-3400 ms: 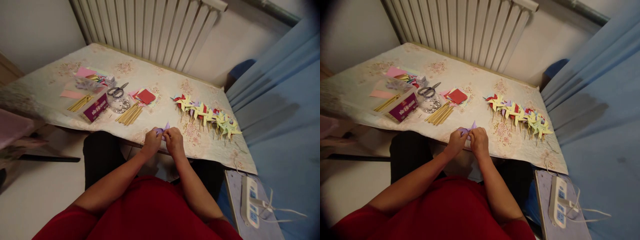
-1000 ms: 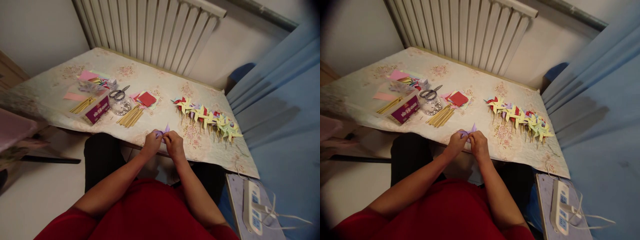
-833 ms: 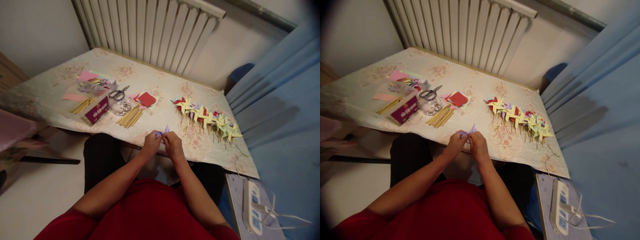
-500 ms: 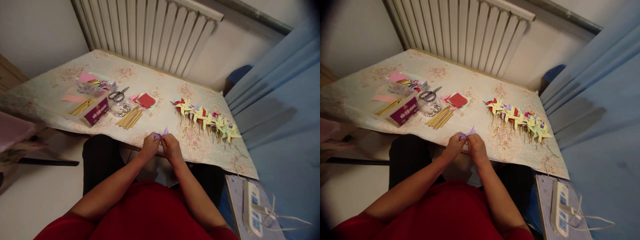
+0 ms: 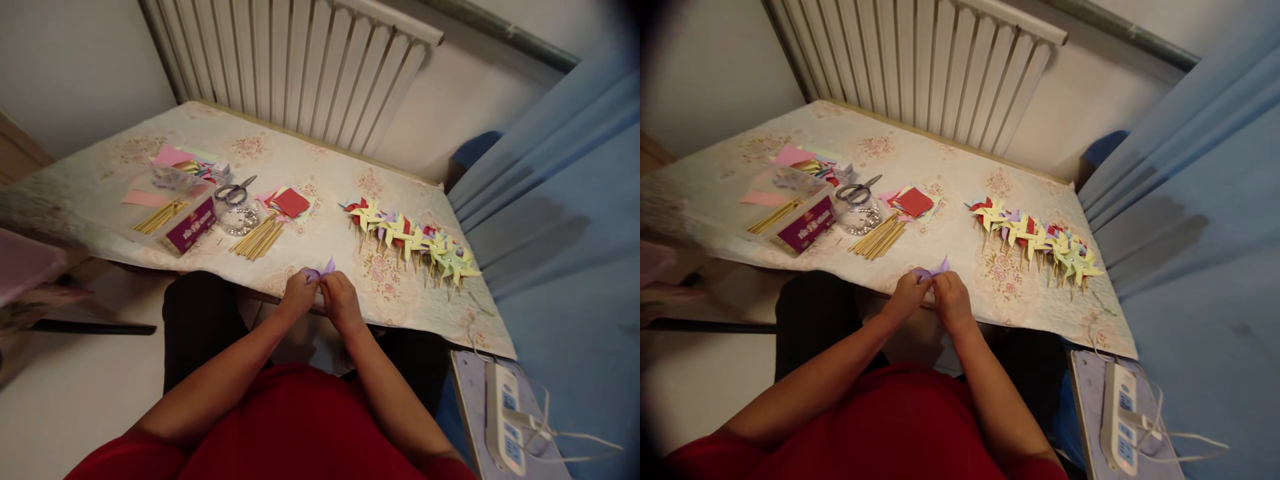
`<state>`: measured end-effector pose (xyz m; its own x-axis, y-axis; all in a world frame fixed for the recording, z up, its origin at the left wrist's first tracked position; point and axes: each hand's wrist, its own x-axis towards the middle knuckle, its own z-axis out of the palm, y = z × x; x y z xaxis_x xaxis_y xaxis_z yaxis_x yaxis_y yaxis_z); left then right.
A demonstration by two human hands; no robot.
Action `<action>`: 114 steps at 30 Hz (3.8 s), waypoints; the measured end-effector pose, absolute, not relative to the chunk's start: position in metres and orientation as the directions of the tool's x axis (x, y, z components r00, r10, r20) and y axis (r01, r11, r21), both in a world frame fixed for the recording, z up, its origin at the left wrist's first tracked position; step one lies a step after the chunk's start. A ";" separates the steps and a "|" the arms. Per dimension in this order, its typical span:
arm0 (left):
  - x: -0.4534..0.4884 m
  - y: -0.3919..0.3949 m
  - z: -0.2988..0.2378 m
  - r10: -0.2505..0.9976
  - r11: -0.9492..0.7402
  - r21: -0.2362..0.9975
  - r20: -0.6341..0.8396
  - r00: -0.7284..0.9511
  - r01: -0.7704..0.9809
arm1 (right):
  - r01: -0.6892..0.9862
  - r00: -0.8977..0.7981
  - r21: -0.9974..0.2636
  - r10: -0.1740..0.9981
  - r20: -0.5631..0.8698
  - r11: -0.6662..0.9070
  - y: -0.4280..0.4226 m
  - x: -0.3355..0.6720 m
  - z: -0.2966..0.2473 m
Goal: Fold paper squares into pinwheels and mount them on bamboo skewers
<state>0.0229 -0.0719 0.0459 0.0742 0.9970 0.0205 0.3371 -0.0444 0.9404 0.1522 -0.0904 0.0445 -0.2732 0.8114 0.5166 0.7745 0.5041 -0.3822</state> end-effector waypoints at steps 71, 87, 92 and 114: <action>0.022 -0.069 0.039 0.998 -0.058 0.886 0.052 0.028 0.460 | 0.633 0.021 -0.756 0.973 0.230 0.166 -0.075 0.143 0.048; 0.021 -0.068 0.037 0.997 -0.082 0.882 0.076 0.031 0.463 | 0.629 0.017 -0.771 0.990 0.139 0.097 -0.071 0.145 0.048; 0.021 -0.070 0.037 1.000 -0.025 0.873 0.025 0.007 0.487 | 0.711 -0.125 -0.661 0.968 0.217 0.240 -0.070 0.149 0.052; 0.020 -0.068 0.038 1.000 -0.004 0.903 -0.004 0.018 0.429 | 0.480 0.112 -0.874 0.993 -0.022 -0.074 -0.070 0.143 0.044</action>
